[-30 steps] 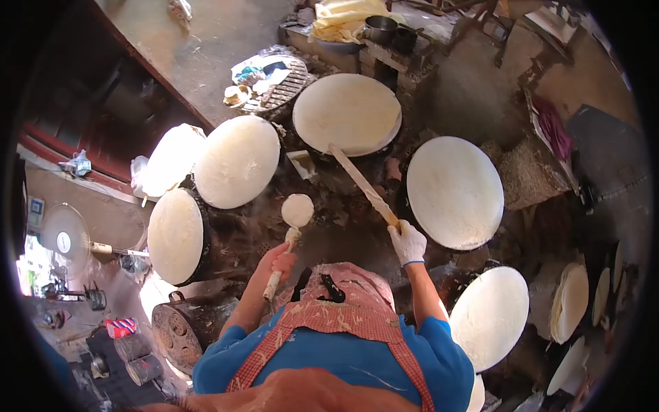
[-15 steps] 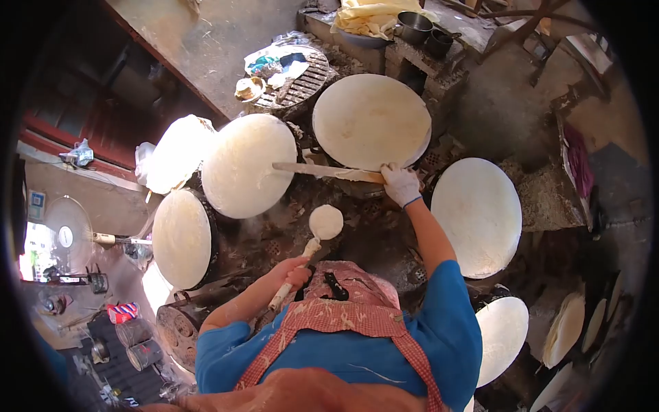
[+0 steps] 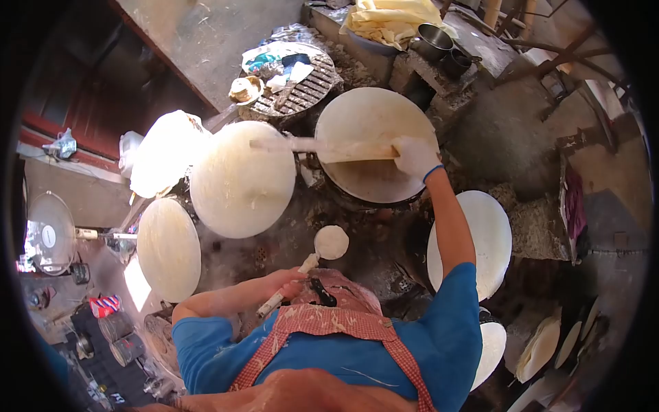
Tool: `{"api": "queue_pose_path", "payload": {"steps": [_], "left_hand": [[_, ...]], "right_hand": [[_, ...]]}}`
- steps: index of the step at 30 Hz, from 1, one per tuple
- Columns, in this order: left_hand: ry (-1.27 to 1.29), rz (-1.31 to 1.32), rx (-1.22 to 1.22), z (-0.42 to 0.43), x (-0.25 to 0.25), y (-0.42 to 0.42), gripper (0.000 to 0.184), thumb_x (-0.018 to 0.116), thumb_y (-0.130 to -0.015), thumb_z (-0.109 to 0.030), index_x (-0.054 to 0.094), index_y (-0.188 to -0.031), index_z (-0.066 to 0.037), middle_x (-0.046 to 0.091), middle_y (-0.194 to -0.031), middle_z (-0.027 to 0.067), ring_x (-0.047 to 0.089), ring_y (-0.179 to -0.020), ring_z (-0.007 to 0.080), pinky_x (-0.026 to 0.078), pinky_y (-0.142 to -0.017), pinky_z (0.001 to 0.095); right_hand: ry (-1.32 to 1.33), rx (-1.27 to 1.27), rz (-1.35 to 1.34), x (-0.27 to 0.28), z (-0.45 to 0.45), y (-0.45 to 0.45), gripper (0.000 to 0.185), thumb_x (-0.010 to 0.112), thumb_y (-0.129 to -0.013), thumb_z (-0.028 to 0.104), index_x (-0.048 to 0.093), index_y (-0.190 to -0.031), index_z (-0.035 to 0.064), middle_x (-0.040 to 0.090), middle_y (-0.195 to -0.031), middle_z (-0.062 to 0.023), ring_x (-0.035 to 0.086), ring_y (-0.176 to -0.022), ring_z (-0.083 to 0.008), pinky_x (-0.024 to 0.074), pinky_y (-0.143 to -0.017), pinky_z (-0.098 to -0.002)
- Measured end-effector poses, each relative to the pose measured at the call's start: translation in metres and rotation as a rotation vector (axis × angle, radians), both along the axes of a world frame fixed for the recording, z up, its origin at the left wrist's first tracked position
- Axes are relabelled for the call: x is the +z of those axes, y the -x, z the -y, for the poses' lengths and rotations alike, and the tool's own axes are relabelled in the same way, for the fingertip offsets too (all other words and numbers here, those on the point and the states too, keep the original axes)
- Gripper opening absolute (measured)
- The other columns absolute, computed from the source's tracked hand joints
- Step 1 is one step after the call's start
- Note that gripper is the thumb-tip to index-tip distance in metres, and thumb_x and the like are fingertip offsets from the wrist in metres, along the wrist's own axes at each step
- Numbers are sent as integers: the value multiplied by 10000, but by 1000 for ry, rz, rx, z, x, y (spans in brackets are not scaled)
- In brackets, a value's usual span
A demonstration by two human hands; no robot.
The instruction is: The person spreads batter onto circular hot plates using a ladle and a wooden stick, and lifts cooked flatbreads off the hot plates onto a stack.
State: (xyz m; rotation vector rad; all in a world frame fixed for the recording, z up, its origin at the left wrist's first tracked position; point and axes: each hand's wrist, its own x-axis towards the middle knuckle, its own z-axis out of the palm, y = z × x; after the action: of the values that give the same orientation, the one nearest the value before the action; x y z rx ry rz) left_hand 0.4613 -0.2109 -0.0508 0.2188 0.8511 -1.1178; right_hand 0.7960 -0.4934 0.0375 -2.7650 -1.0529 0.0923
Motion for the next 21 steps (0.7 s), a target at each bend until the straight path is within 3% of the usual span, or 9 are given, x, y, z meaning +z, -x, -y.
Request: {"api": "queue_pose_path", "payload": {"steps": [4, 7, 8, 11, 12, 21], "left_hand": [[131, -6, -34, -6, -9, -12, 151, 503, -904, -121, 378, -981, -159, 379, -538, -18, 352, -381, 59, 271, -301, 192], [22, 87, -120, -8, 4, -27, 165, 500, -911, -133, 379, -1008, -192, 379, -529, -15, 353, -377, 59, 282, -301, 190], [43, 71, -134, -10, -1, -32, 166, 501, -911, -134, 379, -1002, -202, 371, -521, -18, 349, -374, 57, 280, -303, 187], [30, 73, -208, -14, 1, -46, 149, 523, -903, -144, 395, -959, -195, 384, -521, -15, 350, -369, 65, 262, -306, 194], [45, 61, -225, -16, 0, -50, 145, 526, -902, -146, 399, -954, -195, 386, -521, -13, 351, -368, 68, 261, -307, 197], [33, 70, -404, -5, -6, -75, 128, 508, -912, -164, 399, -965, -206, 367, -519, -15, 338, -377, 76, 261, -320, 205]], "right_hand": [[-142, -177, 78, 18, 16, -49, 202, 571, -711, 172, 633, -845, 35, 622, -816, -201, 604, -795, -352, 475, -726, -408], [-354, -442, -141, 51, 35, -74, 236, 578, -727, 193, 624, -863, 6, 626, -773, -184, 613, -716, -307, 471, -671, -374], [-476, -483, -136, 57, 45, -81, 225, 584, -732, 192, 609, -823, -12, 594, -662, -124, 571, -603, -212, 445, -591, -334], [-678, -614, -108, 46, 101, -116, 194, 595, -740, 176, 600, -800, -8, 544, -606, -58, 520, -551, -143, 417, -530, -304], [-808, -702, -153, 51, 112, -112, 172, 604, -742, 165, 594, -792, 1, 516, -591, -19, 485, -533, -110, 386, -492, -280], [-1319, -1168, 181, 38, 201, -37, 125, 623, -725, 124, 621, -787, 15, 483, -550, 18, 452, -471, -89, 350, -437, -264]]}}
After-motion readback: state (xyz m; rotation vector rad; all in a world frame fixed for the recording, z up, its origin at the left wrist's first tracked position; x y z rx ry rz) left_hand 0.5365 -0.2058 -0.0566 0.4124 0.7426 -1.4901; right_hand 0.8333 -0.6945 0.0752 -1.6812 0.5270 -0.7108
